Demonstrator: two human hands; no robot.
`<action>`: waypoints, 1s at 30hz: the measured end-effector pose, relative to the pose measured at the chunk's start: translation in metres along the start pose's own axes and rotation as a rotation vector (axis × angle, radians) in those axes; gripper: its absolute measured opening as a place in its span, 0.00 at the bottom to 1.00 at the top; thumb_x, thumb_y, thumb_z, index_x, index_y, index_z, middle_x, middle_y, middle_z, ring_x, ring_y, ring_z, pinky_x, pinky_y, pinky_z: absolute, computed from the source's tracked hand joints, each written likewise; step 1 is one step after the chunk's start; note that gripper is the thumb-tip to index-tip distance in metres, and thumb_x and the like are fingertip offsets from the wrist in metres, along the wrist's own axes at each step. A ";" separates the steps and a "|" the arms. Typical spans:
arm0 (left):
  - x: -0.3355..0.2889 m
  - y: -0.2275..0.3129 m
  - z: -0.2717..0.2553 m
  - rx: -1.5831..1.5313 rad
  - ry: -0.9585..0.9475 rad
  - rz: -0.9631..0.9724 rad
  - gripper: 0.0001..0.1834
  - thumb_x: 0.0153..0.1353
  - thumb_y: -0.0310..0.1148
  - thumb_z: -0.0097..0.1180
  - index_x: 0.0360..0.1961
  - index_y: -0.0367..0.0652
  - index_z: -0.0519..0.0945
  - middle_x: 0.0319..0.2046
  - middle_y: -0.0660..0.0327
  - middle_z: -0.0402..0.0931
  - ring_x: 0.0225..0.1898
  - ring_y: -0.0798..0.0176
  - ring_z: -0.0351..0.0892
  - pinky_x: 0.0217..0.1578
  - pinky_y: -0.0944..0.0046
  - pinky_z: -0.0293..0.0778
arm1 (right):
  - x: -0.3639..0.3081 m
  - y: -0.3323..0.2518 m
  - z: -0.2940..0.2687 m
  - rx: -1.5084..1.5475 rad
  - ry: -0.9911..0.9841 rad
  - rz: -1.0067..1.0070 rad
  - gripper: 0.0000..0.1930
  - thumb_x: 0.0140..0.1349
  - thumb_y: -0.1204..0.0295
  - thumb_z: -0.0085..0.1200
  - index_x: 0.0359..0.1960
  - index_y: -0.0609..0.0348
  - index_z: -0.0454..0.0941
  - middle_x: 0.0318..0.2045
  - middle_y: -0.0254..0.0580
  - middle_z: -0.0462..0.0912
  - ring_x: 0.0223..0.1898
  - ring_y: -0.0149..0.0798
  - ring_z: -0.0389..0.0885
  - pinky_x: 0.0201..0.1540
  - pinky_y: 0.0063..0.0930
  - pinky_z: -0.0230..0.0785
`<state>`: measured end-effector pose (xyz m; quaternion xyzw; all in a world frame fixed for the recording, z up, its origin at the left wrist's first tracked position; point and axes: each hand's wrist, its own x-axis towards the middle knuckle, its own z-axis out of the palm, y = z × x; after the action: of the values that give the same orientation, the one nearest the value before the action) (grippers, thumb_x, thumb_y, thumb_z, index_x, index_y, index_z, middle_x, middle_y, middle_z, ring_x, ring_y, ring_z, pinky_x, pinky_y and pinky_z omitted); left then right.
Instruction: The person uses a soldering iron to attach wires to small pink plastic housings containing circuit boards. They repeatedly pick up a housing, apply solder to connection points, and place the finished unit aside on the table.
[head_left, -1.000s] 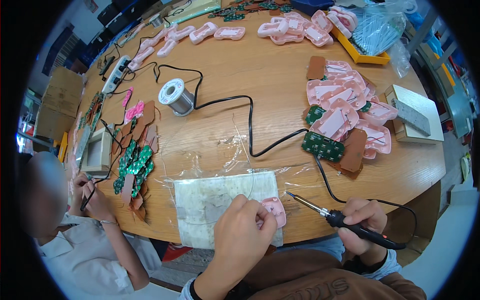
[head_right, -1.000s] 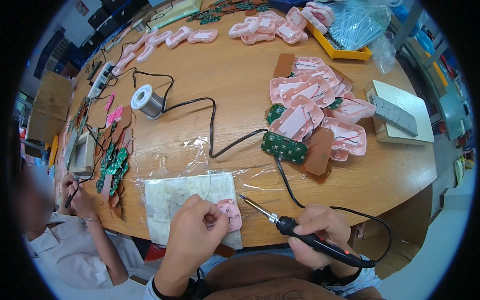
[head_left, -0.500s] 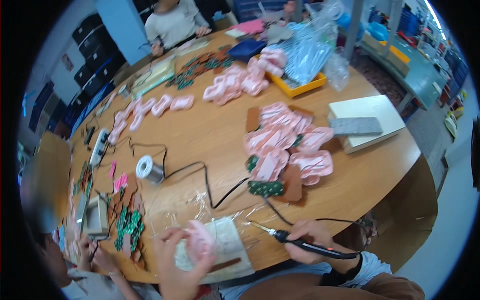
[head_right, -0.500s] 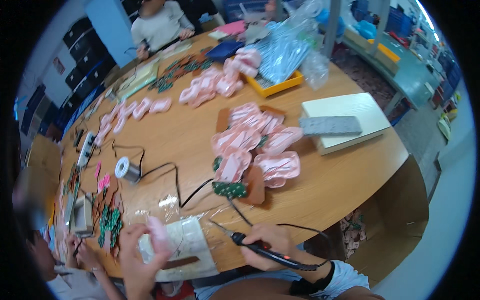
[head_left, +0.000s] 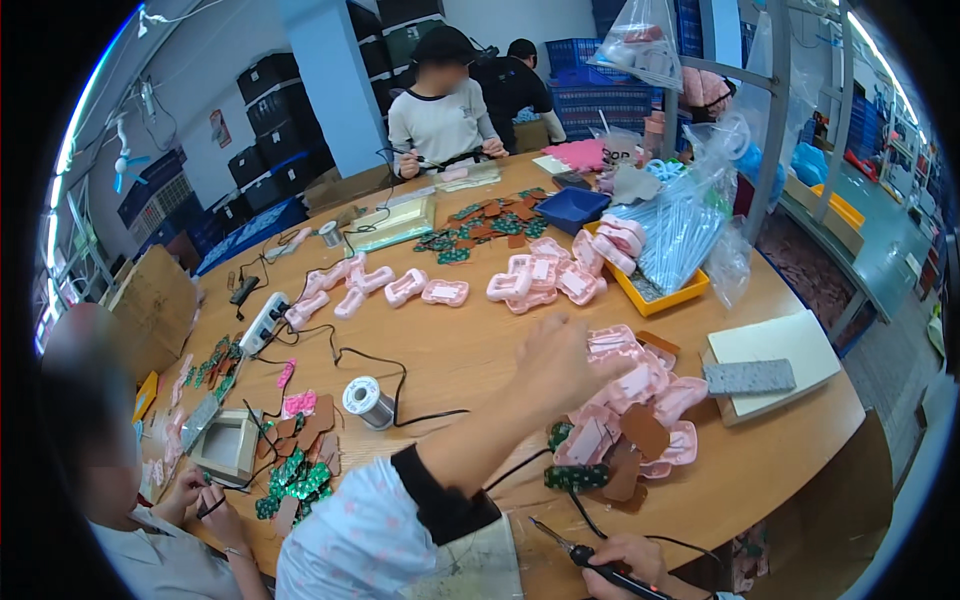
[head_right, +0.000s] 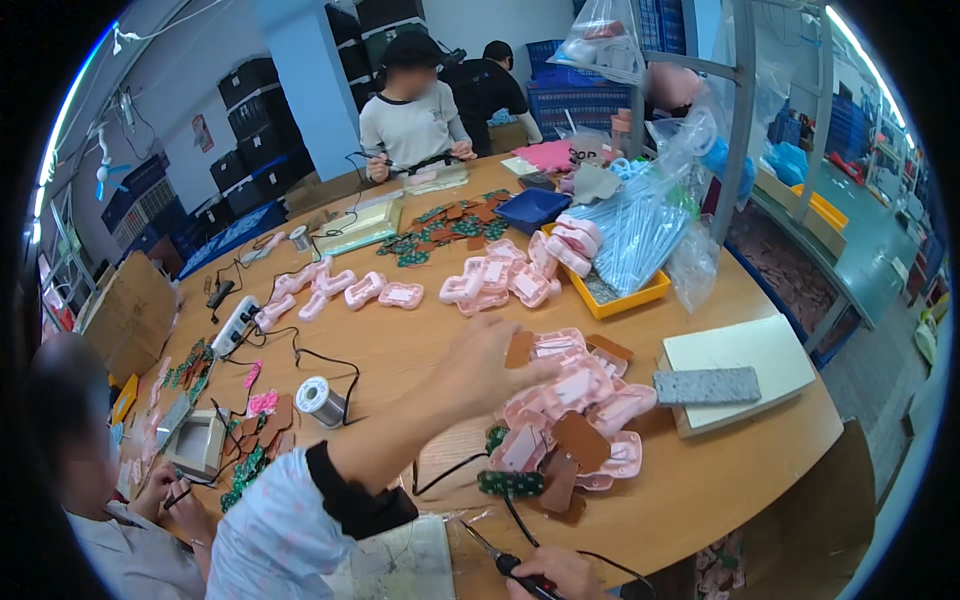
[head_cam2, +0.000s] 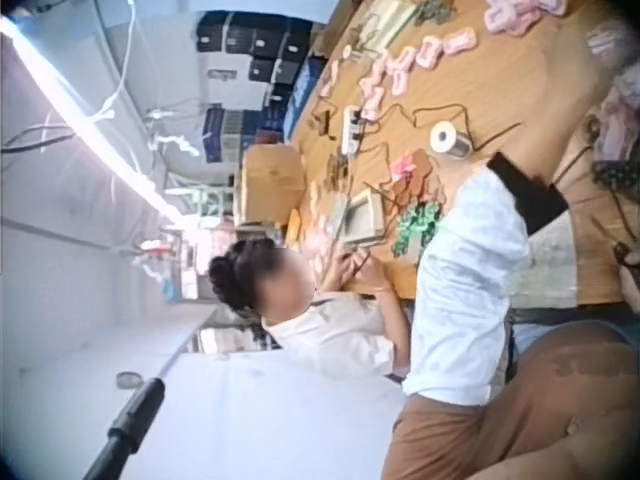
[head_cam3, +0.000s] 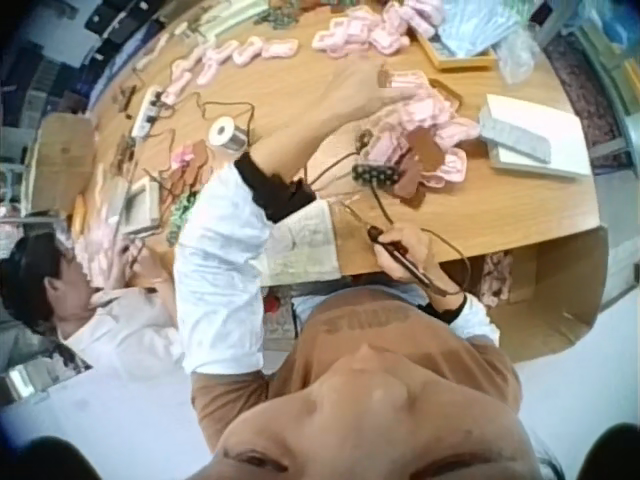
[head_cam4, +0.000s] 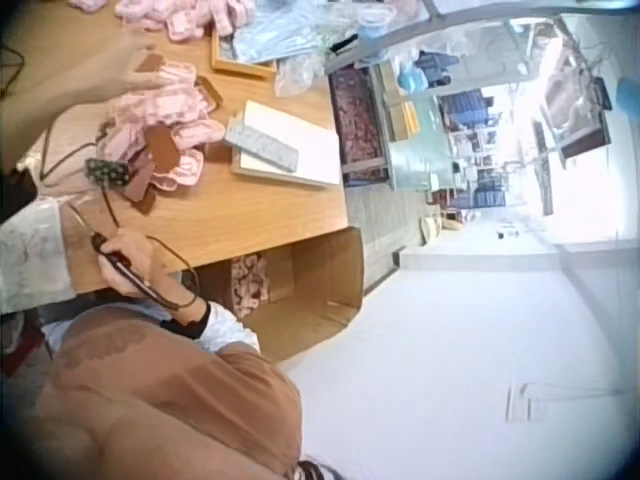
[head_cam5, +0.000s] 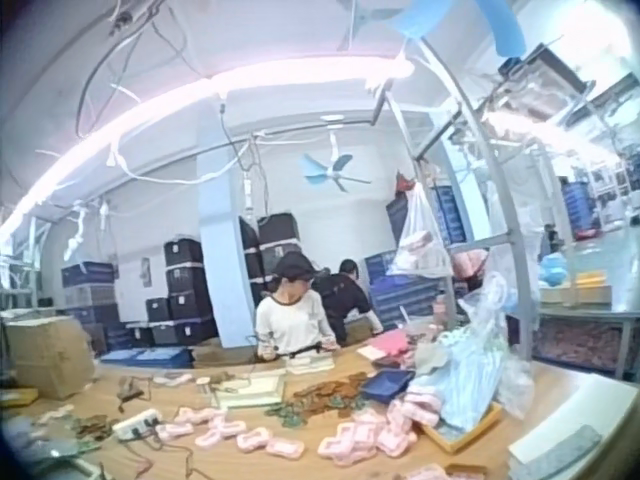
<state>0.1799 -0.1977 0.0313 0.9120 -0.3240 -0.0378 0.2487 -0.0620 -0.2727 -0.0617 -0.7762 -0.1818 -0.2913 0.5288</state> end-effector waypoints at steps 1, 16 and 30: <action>0.013 -0.013 -0.003 0.091 -0.026 -0.009 0.36 0.50 0.58 0.63 0.49 0.36 0.79 0.51 0.42 0.73 0.56 0.44 0.69 0.56 0.51 0.66 | 0.001 0.000 0.001 0.010 0.021 -0.006 0.12 0.45 0.80 0.64 0.33 0.58 0.77 0.22 0.44 0.77 0.22 0.45 0.78 0.24 0.31 0.68; 0.126 -0.162 0.032 0.479 0.249 -0.093 0.22 0.49 0.51 0.65 0.37 0.44 0.83 0.35 0.52 0.82 0.42 0.48 0.80 0.44 0.49 0.74 | 0.005 0.008 0.005 -0.028 0.074 0.010 0.13 0.44 0.81 0.63 0.33 0.61 0.76 0.20 0.44 0.77 0.19 0.42 0.77 0.22 0.30 0.68; -0.076 -0.103 -0.081 -1.097 -0.120 -0.444 0.13 0.64 0.35 0.55 0.45 0.39 0.80 0.39 0.63 0.80 0.38 0.69 0.79 0.43 0.66 0.77 | -0.018 0.020 0.007 0.081 0.049 0.154 0.14 0.46 0.79 0.63 0.34 0.61 0.73 0.21 0.41 0.77 0.18 0.32 0.72 0.20 0.23 0.62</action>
<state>0.1979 -0.0475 0.0458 0.6923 -0.0723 -0.3022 0.6513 -0.0617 -0.2729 -0.0893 -0.7585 -0.1201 -0.2611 0.5849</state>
